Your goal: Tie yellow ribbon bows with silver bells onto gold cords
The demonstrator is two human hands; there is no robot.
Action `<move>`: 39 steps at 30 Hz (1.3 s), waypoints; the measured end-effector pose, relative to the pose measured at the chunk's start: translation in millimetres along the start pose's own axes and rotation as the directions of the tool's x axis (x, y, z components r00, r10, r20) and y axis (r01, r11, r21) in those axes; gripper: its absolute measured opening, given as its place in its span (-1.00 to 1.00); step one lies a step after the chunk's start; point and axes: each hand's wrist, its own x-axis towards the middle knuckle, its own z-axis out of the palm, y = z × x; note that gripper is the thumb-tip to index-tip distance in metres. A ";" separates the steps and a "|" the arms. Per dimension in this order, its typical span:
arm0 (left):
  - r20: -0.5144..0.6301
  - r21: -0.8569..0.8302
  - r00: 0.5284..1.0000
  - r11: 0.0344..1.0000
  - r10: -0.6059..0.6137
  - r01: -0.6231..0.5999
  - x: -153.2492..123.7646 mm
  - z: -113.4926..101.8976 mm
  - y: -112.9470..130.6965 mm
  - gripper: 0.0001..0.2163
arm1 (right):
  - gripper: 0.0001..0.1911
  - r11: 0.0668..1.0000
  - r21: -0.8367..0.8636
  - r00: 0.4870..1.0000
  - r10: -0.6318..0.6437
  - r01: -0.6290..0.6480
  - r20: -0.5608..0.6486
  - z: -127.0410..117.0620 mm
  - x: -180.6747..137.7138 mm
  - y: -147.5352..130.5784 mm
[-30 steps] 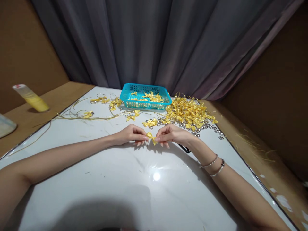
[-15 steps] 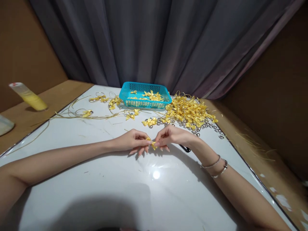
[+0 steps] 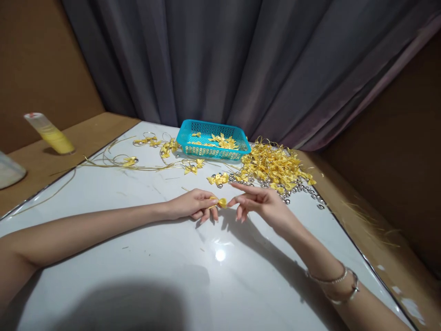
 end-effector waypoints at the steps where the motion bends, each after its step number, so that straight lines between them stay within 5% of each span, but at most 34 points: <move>1: 0.012 -0.006 1.000 1.000 0.003 -0.002 -0.2 -0.1 0.7 -0.77 | -0.50 0.999 0.052 1.000 -0.008 0.009 -0.028 7.0 -1.3 7.9; 7: 0.097 0.035 0.995 0.999 -0.010 0.007 -3.8 0.6 9.6 -0.78 | -0.74 0.992 0.085 0.992 -0.083 0.092 -0.096 32.9 -1.8 38.7; 16: 0.042 -0.006 0.999 1.000 0.017 -0.017 0.1 -4.2 3.3 -0.74 | -0.73 0.951 -0.279 0.966 -0.187 0.133 -0.177 30.2 -6.7 53.1; 25: -0.050 -0.068 0.999 0.998 -0.018 0.015 2.2 -2.4 5.6 -0.75 | -0.67 0.994 -0.109 0.988 -0.039 0.023 -0.151 35.1 -6.2 49.0; 39: -0.082 -0.120 0.992 0.989 -0.097 0.087 3.7 -7.7 4.0 -0.76 | -0.69 0.999 0.016 0.995 -0.035 0.037 -0.094 40.6 -7.0 47.6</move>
